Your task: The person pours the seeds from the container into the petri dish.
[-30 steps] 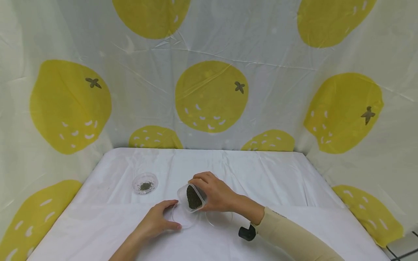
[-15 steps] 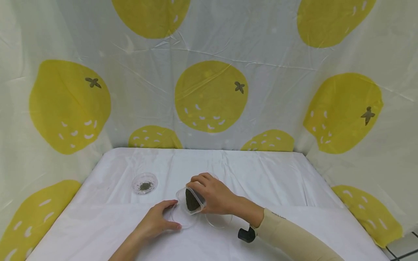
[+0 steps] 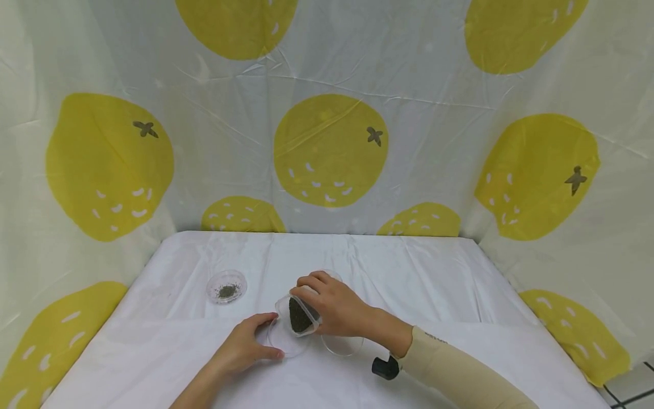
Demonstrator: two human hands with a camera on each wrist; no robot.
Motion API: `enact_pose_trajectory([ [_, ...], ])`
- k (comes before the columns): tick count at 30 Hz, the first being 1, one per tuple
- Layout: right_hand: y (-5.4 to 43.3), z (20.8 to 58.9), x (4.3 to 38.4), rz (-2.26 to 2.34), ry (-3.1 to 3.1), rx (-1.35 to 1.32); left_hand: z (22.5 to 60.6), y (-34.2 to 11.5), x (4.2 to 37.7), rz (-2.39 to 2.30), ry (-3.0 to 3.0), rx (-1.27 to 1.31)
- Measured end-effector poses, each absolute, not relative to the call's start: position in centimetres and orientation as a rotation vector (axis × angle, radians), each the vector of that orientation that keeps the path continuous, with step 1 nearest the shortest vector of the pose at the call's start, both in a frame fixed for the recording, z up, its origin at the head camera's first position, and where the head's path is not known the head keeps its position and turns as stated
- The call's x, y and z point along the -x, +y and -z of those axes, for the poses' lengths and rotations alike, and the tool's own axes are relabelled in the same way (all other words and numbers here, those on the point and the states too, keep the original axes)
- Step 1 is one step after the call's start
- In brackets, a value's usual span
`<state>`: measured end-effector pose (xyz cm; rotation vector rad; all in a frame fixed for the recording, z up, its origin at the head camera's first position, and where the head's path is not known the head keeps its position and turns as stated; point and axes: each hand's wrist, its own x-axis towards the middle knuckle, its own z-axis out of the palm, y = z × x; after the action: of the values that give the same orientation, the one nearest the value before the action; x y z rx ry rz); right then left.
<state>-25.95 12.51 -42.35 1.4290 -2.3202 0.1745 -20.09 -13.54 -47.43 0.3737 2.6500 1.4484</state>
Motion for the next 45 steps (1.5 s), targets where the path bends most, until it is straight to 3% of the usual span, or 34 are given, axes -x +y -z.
enact_pose_trajectory([
  [45,11.86,41.91,25.29,-0.066,-2.311,-1.443,47.41,-13.46,20.10,-1.440,2.688,-0.365],
])
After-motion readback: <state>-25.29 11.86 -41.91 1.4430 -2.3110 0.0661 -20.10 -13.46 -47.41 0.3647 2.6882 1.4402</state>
